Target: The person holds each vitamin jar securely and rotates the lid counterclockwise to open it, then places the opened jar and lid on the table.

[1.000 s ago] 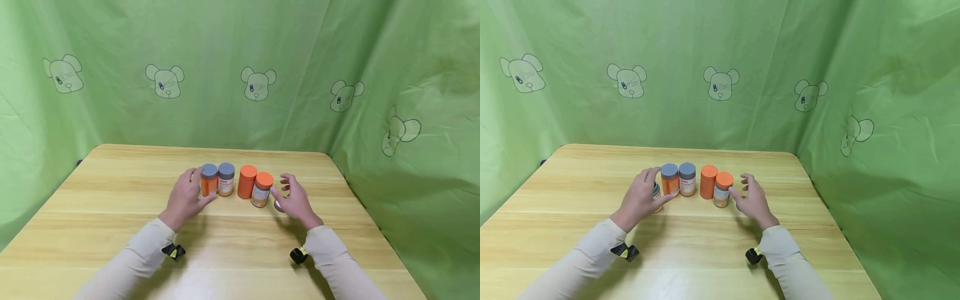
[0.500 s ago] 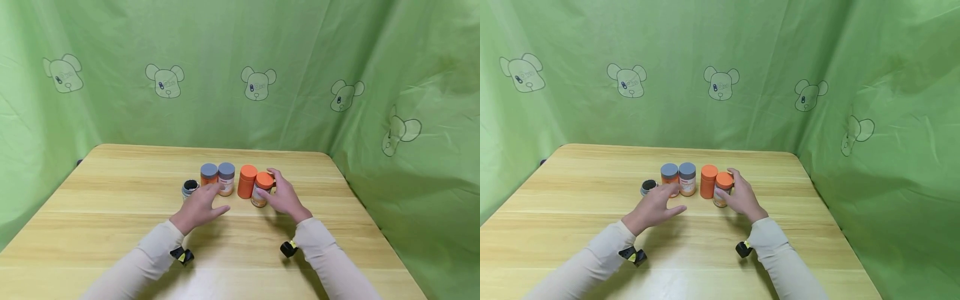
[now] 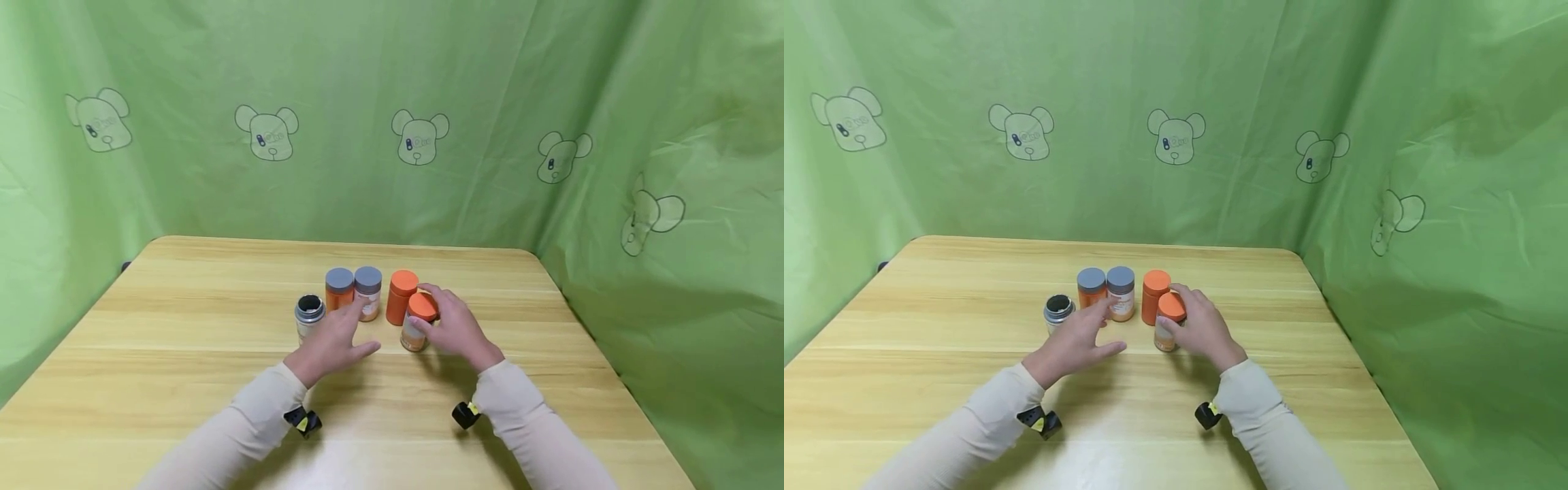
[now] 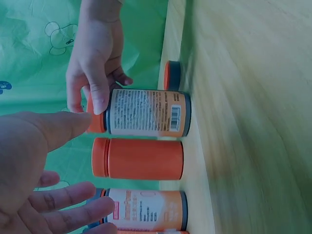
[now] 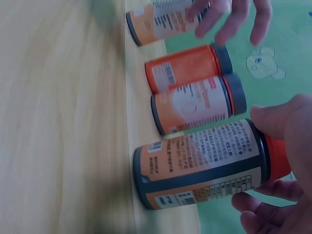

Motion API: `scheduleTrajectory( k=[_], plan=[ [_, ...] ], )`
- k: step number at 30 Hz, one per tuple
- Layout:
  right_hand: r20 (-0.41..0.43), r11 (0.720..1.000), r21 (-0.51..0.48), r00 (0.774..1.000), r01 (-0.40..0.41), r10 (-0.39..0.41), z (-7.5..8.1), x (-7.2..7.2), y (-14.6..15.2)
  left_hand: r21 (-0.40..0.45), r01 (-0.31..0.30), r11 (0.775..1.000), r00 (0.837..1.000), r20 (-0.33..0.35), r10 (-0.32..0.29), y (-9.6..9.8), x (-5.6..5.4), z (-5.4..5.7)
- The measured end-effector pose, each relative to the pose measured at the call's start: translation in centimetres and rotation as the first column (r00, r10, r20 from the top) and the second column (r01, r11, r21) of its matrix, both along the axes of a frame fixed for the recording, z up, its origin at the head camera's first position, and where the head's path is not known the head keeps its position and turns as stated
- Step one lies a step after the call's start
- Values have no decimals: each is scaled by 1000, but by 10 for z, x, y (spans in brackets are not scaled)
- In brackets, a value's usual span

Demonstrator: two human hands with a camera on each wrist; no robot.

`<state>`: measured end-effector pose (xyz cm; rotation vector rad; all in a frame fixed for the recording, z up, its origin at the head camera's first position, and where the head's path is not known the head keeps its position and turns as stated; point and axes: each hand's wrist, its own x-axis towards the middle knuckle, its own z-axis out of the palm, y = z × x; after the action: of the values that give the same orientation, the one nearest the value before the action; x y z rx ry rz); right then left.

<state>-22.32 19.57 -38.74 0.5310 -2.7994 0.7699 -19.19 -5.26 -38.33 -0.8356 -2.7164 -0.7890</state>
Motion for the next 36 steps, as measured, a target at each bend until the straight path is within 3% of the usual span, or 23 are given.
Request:
scheduleTrajectory(
  k=[5,10,20,24,31,36],
  plan=[
    [-8,998,32,999,-49,49,3,10,-8,-37,9,999,999,41,-7,7,1,0],
    [-24,996,-16,996,-91,91,6,20,-17,-46,6,999,995,101,-1,16,1,0],
    [-85,973,-170,986,-154,141,8,30,-31,-21,32,999,999,26,-32,30,-2,-11],
    [-80,972,-175,987,-155,143,8,31,-33,-22,31,999,1000,-4,-31,32,-2,-12],
    [-41,976,-149,987,-159,155,5,30,-31,-56,-16,998,1000,6,17,34,0,-9],
    [-46,982,-121,989,-143,138,3,30,-30,-121,-45,992,997,-63,38,35,1,-6]
  ],
)
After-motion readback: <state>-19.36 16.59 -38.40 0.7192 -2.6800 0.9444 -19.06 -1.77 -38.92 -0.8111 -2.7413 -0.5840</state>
